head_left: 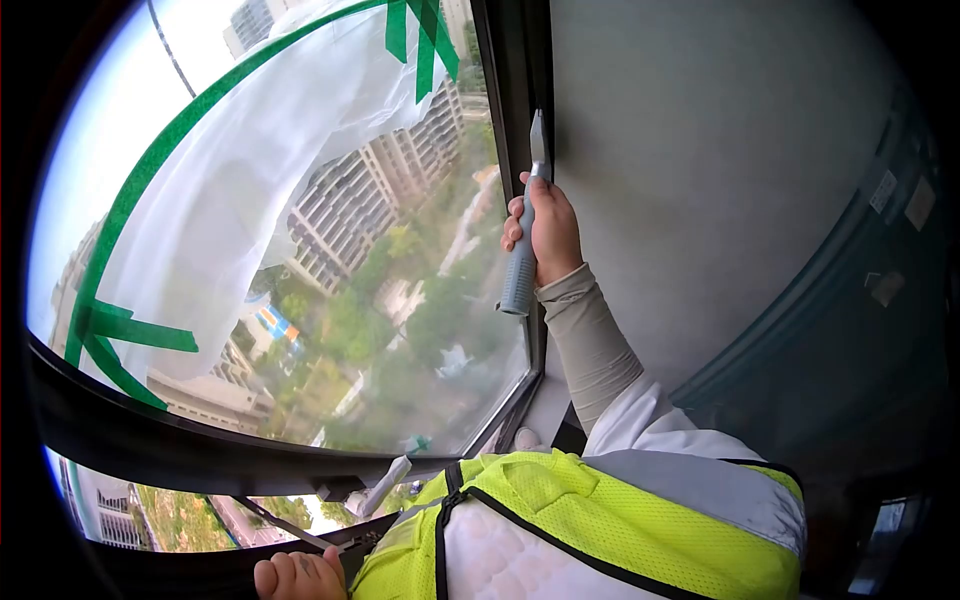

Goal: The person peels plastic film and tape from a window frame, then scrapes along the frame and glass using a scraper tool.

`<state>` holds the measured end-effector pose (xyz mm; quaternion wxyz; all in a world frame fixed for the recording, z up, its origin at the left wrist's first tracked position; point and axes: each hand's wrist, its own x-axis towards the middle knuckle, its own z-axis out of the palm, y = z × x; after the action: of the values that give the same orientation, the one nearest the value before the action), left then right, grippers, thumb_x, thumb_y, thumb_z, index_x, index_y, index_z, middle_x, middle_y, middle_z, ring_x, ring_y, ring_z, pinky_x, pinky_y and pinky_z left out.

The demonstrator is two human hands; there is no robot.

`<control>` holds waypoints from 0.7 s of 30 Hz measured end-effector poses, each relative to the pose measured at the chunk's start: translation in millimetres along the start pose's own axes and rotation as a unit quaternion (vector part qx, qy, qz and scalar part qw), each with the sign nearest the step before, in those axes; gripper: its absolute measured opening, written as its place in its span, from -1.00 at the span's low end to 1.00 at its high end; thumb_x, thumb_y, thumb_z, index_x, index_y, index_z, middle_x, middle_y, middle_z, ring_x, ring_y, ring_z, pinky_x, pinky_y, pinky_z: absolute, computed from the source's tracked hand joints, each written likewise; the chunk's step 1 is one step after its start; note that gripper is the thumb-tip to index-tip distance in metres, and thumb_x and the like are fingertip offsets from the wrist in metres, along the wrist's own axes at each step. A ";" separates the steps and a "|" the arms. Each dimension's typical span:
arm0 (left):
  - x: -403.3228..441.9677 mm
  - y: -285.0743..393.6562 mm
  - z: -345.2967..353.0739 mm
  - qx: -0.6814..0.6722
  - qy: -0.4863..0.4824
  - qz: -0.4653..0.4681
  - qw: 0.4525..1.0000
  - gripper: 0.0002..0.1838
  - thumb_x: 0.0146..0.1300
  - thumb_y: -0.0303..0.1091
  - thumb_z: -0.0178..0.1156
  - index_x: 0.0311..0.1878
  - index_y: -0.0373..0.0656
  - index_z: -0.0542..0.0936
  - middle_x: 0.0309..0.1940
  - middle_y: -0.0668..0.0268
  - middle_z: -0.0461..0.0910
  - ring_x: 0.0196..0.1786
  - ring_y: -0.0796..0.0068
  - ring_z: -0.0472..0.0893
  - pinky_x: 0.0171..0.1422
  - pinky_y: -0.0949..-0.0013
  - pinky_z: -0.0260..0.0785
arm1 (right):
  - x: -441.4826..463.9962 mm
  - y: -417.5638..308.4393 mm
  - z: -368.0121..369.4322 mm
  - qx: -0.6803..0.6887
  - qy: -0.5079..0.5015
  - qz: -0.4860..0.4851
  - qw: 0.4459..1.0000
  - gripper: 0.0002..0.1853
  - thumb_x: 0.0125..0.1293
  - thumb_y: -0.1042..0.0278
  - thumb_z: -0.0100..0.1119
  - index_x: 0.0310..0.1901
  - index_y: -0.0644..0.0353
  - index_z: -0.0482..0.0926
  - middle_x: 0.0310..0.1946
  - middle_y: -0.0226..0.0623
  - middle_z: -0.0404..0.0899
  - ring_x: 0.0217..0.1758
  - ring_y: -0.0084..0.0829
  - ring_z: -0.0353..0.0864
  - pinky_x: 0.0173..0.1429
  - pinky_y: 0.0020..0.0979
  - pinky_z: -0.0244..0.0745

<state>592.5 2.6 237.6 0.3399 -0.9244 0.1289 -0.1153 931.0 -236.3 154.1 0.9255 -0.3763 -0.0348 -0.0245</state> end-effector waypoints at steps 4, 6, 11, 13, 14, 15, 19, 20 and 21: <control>1.2 1.8 -0.7 -0.005 0.004 -0.006 1.000 -0.66 0.14 -0.25 0.15 -0.70 -0.03 0.32 -0.71 0.35 0.28 -0.53 0.41 0.33 -0.38 0.34 0.16 | 4.1 -7.3 4.2 -0.016 0.000 0.021 1.000 -0.68 0.37 0.15 -0.16 0.02 0.18 0.25 -0.51 -0.34 0.32 -0.70 -0.52 0.29 -0.63 -0.40 0.30; -3.7 -1.8 4.9 -0.008 -0.003 0.008 1.000 -0.66 0.14 -0.25 0.15 -0.70 -0.03 0.32 -0.71 0.35 0.28 -0.53 0.41 0.33 -0.38 0.33 0.16 | 6.3 -5.4 4.6 -0.012 0.001 0.020 1.000 -0.68 0.37 0.15 -0.16 0.01 0.19 0.25 -0.51 -0.34 0.32 -0.70 -0.52 0.29 -0.63 -0.40 0.29; -15.4 -5.4 20.0 0.009 -0.013 0.044 0.999 -0.66 0.14 -0.26 0.14 -0.70 -0.04 0.31 -0.71 0.35 0.28 -0.54 0.41 0.33 -0.38 0.34 0.16 | 6.5 -3.8 9.4 0.011 0.003 0.023 1.000 -0.69 0.37 0.15 -0.17 -0.02 0.20 0.24 -0.50 -0.35 0.31 -0.69 -0.52 0.28 -0.60 -0.40 0.30; -6.9 -4.4 8.4 0.018 -0.008 0.034 0.999 -0.66 0.15 -0.26 0.14 -0.70 -0.04 0.31 -0.71 0.35 0.27 -0.54 0.41 0.33 -0.38 0.34 0.16 | 9.4 -4.4 9.7 0.091 0.005 0.040 0.995 -0.69 0.37 0.15 -0.19 0.00 0.20 0.21 -0.50 -0.35 0.29 -0.67 -0.53 0.28 -0.58 -0.40 0.31; -8.1 -5.0 10.3 0.017 -0.009 0.035 0.999 -0.66 0.15 -0.26 0.14 -0.70 -0.04 0.31 -0.71 0.35 0.27 -0.54 0.41 0.33 -0.38 0.34 0.16 | 10.4 -4.4 9.5 0.091 0.006 0.041 0.995 -0.69 0.37 0.15 -0.19 0.00 0.20 0.21 -0.50 -0.35 0.29 -0.67 -0.53 0.28 -0.58 -0.40 0.31; -11.1 -6.2 14.8 0.030 -0.012 0.058 0.998 -0.66 0.15 -0.26 0.14 -0.70 -0.04 0.31 -0.71 0.35 0.27 -0.54 0.41 0.33 -0.38 0.34 0.16 | 11.6 -4.4 9.4 0.107 -0.003 0.042 0.993 -0.68 0.37 0.16 -0.20 0.01 0.20 0.20 -0.50 -0.35 0.29 -0.66 -0.53 0.28 -0.57 -0.39 0.31; -15.1 -12.3 22.1 0.208 -0.069 0.179 0.959 -0.65 0.16 -0.25 0.13 -0.70 -0.03 0.31 -0.71 0.35 0.27 -0.54 0.42 0.32 -0.38 0.34 0.16 | 0.6 -2.7 6.7 0.044 -0.005 0.018 0.999 -0.68 0.38 0.15 -0.22 0.02 0.20 0.19 -0.50 -0.34 0.28 -0.66 -0.54 0.28 -0.56 -0.39 0.32; -16.1 -8.3 20.3 0.207 -0.070 0.178 0.960 -0.65 0.16 -0.25 0.13 -0.70 -0.03 0.31 -0.71 0.35 0.27 -0.54 0.42 0.32 -0.38 0.34 0.16 | -0.7 -2.4 6.8 0.031 -0.008 0.017 0.999 -0.68 0.38 0.16 -0.22 0.01 0.20 0.20 -0.49 -0.34 0.29 -0.65 -0.54 0.28 -0.56 -0.39 0.32; -4.7 -1.5 6.7 0.103 -0.038 0.083 0.990 -0.65 0.16 -0.25 0.13 -0.70 -0.04 0.31 -0.71 0.35 0.27 -0.54 0.42 0.32 -0.38 0.35 0.15 | -0.4 -1.7 7.2 0.030 -0.007 0.019 0.999 -0.68 0.38 0.16 -0.22 0.01 0.20 0.20 -0.49 -0.34 0.29 -0.65 -0.54 0.28 -0.56 -0.39 0.32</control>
<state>590.4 9.2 233.0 0.4466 -0.8742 0.1796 -0.0645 930.1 -232.5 160.4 0.9363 -0.3493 -0.0346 -0.0035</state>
